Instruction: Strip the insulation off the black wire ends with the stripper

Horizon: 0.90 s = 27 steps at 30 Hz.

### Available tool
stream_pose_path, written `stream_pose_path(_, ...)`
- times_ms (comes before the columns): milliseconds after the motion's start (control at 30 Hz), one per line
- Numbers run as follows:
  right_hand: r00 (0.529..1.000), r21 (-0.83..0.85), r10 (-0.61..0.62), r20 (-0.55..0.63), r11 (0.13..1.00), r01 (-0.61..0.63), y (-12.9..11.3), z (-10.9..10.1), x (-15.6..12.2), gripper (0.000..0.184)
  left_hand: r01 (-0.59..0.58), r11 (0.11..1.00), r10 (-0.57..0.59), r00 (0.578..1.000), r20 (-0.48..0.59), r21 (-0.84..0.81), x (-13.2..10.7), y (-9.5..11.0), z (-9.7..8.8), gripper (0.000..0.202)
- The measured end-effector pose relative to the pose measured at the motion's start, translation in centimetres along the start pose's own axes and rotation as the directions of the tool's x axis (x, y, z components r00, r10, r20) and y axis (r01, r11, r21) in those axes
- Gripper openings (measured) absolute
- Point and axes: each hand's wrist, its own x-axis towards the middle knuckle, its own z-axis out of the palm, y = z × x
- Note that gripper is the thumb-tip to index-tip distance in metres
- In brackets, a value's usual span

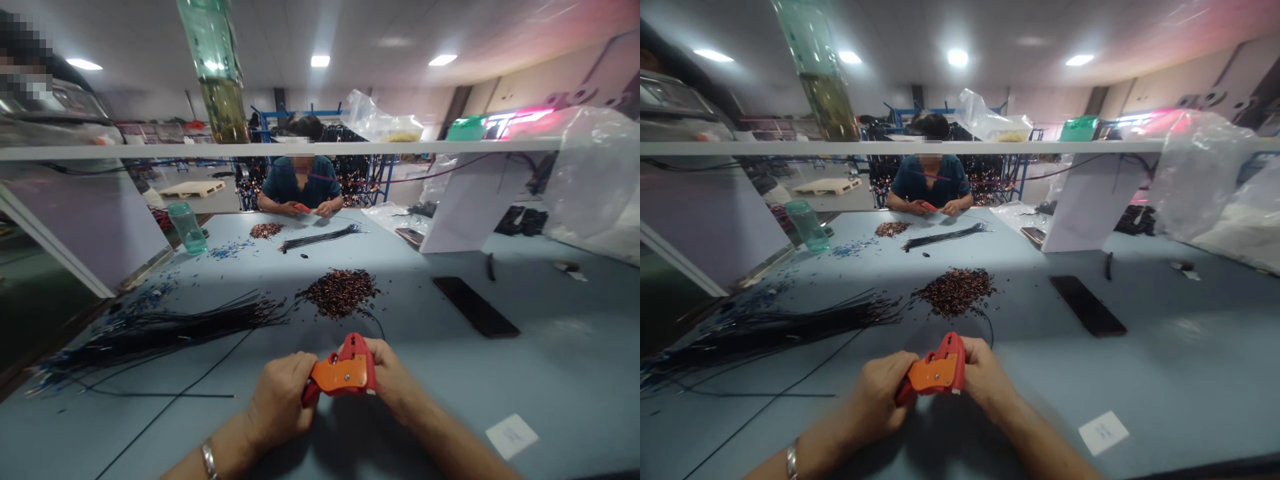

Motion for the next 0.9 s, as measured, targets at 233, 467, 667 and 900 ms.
stream_pose_path(233,0.999,0.044,0.019,0.025,0.999,-0.02,0.0,0.1,0.1,0.022,0.006,1.0,-0.006,1.0,0.014,0.015,-0.2,-0.3,0.2,0.018)
stream_pose_path(467,1.0,-0.005,0.022,0.012,1.0,-0.022,0.5,-0.1,0.4,0.017,0.04,0.998,-0.038,0.999,0.024,-0.05,-0.5,-0.5,0.4,0.019)
stream_pose_path(667,0.993,-0.21,-0.11,-0.031,0.972,0.101,0.1,-1.6,0.8,0.018,0.313,0.9,-0.301,0.95,0.088,-0.305,0.6,-0.6,-1.1,0.01)
stream_pose_path(900,0.956,-0.411,-0.279,-0.09,0.885,0.22,-0.4,-2.6,1.1,0.017,0.491,0.225,-0.46,0.815,0.353,-0.841,1.1,-1.9,-2.1,0.027)
